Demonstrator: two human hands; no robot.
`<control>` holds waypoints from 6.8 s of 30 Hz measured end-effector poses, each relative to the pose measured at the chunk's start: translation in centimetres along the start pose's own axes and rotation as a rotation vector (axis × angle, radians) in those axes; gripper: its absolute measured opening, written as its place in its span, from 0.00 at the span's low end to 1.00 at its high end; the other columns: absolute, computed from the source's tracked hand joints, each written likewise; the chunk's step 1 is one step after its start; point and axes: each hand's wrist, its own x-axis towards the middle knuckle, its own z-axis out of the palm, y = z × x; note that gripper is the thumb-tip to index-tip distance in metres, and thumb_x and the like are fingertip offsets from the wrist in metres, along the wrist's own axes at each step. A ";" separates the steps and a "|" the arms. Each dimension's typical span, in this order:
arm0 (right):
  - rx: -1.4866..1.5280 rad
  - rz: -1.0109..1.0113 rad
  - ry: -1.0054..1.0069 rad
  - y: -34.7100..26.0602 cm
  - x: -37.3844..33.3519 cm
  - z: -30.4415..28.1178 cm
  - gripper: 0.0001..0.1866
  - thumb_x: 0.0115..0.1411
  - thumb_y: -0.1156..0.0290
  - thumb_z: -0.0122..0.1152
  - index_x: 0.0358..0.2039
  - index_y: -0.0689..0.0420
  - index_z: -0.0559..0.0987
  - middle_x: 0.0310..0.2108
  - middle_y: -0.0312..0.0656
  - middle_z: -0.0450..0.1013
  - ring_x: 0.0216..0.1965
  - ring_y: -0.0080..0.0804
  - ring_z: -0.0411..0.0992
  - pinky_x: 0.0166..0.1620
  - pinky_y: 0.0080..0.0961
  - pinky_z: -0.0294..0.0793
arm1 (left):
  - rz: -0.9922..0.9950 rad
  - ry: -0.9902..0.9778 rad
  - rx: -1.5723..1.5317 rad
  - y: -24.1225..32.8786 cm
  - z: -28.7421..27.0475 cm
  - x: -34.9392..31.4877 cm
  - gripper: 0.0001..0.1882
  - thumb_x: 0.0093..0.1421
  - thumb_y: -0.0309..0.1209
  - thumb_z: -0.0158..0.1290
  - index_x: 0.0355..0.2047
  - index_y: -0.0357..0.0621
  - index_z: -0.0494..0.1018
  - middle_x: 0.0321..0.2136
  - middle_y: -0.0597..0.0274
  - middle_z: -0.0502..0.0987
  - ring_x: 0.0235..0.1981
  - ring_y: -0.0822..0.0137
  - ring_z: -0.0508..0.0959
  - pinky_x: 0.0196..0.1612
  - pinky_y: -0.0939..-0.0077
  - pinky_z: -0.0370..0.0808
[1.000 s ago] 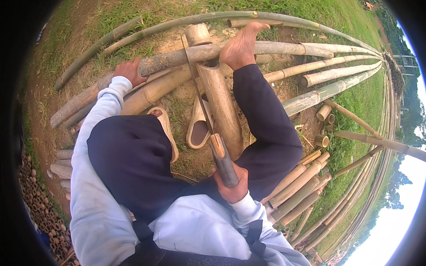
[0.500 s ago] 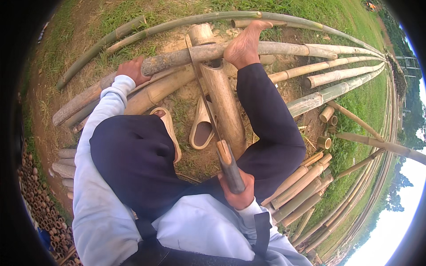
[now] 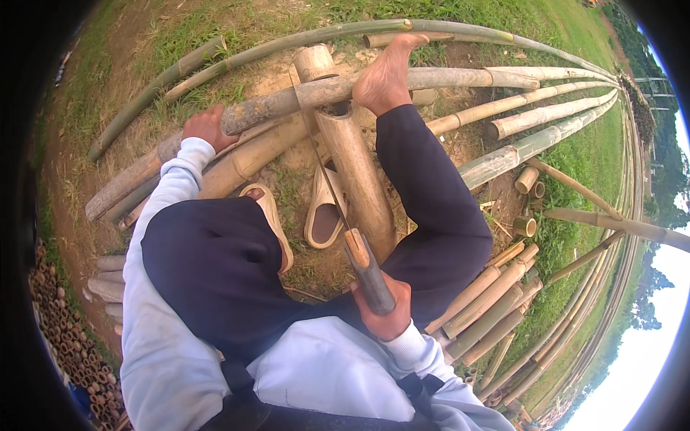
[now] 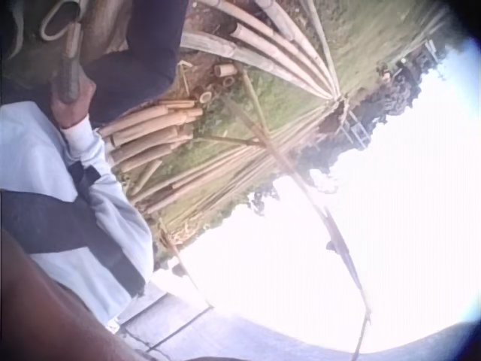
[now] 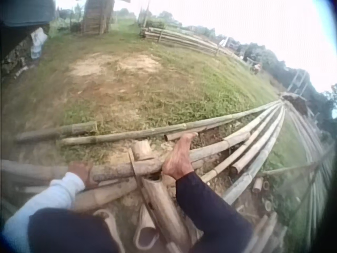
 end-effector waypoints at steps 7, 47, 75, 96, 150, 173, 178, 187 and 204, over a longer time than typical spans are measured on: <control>0.134 -0.030 -0.039 1.4 11.1 3.3 0.09 0.60 0.73 0.66 0.34 0.65 0.77 0.22 0.37 0.72 0.25 0.21 0.67 0.31 0.28 0.70 | 0.056 -0.033 -0.043 -0.2 0.3 1.0 0.42 0.49 0.61 0.65 0.54 0.43 0.70 0.44 0.46 0.82 0.44 0.45 0.83 0.49 0.54 0.80; 0.117 0.077 -0.087 1.0 4.0 1.3 0.20 0.59 0.79 0.66 0.53 0.63 0.79 0.30 0.43 0.78 0.33 0.23 0.75 0.41 0.24 0.75 | 0.006 -0.052 -0.035 -0.5 1.5 0.1 0.41 0.50 0.63 0.63 0.57 0.51 0.71 0.44 0.49 0.83 0.43 0.47 0.83 0.48 0.53 0.80; 0.119 0.089 -0.027 1.2 1.4 -0.3 0.20 0.59 0.79 0.65 0.53 0.63 0.79 0.36 0.45 0.80 0.39 0.22 0.76 0.45 0.26 0.75 | -0.015 -0.036 -0.049 0.2 0.4 0.2 0.39 0.47 0.59 0.66 0.51 0.47 0.71 0.44 0.45 0.82 0.43 0.44 0.82 0.48 0.53 0.80; 0.079 0.020 -0.088 1.3 7.8 2.5 0.18 0.59 0.77 0.67 0.50 0.62 0.79 0.31 0.47 0.78 0.34 0.27 0.76 0.42 0.27 0.76 | 0.015 -0.047 -0.066 -0.6 1.0 0.3 0.40 0.48 0.61 0.65 0.53 0.48 0.71 0.41 0.46 0.83 0.42 0.44 0.83 0.47 0.50 0.80; 0.041 -0.077 0.047 3.4 13.8 4.9 0.10 0.57 0.73 0.67 0.36 0.65 0.80 0.22 0.48 0.74 0.26 0.30 0.73 0.34 0.32 0.73 | -0.008 0.006 -0.188 -1.2 2.2 -0.2 0.38 0.47 0.56 0.66 0.52 0.50 0.71 0.39 0.44 0.83 0.43 0.41 0.82 0.48 0.49 0.78; 0.089 -0.049 -0.018 2.0 17.0 7.0 0.14 0.58 0.68 0.70 0.29 0.64 0.74 0.20 0.35 0.67 0.25 0.24 0.65 0.32 0.30 0.69 | 0.042 0.065 -0.174 -1.8 3.5 0.6 0.38 0.49 0.60 0.64 0.54 0.52 0.70 0.39 0.46 0.83 0.39 0.42 0.83 0.44 0.49 0.80; 0.018 0.040 -0.018 3.5 0.8 1.7 0.19 0.58 0.78 0.66 0.51 0.61 0.80 0.29 0.47 0.79 0.30 0.24 0.77 0.38 0.26 0.76 | 0.029 0.008 -0.152 -0.8 3.0 0.4 0.37 0.49 0.58 0.65 0.53 0.51 0.70 0.38 0.47 0.83 0.39 0.43 0.83 0.44 0.50 0.80; -0.038 -0.065 0.064 2.5 19.1 6.4 0.10 0.56 0.71 0.65 0.30 0.63 0.75 0.21 0.50 0.70 0.25 0.39 0.71 0.34 0.36 0.72 | 0.057 -0.010 -0.178 0.2 2.4 1.2 0.40 0.48 0.58 0.66 0.55 0.50 0.70 0.36 0.45 0.83 0.40 0.43 0.83 0.44 0.49 0.79; -0.060 -0.128 0.074 5.5 16.3 7.0 0.08 0.52 0.75 0.64 0.32 0.62 0.76 0.24 0.55 0.73 0.26 0.50 0.76 0.35 0.38 0.75 | -0.007 0.001 -0.204 -1.0 5.4 0.2 0.44 0.47 0.58 0.65 0.61 0.51 0.69 0.38 0.45 0.83 0.41 0.43 0.83 0.47 0.50 0.79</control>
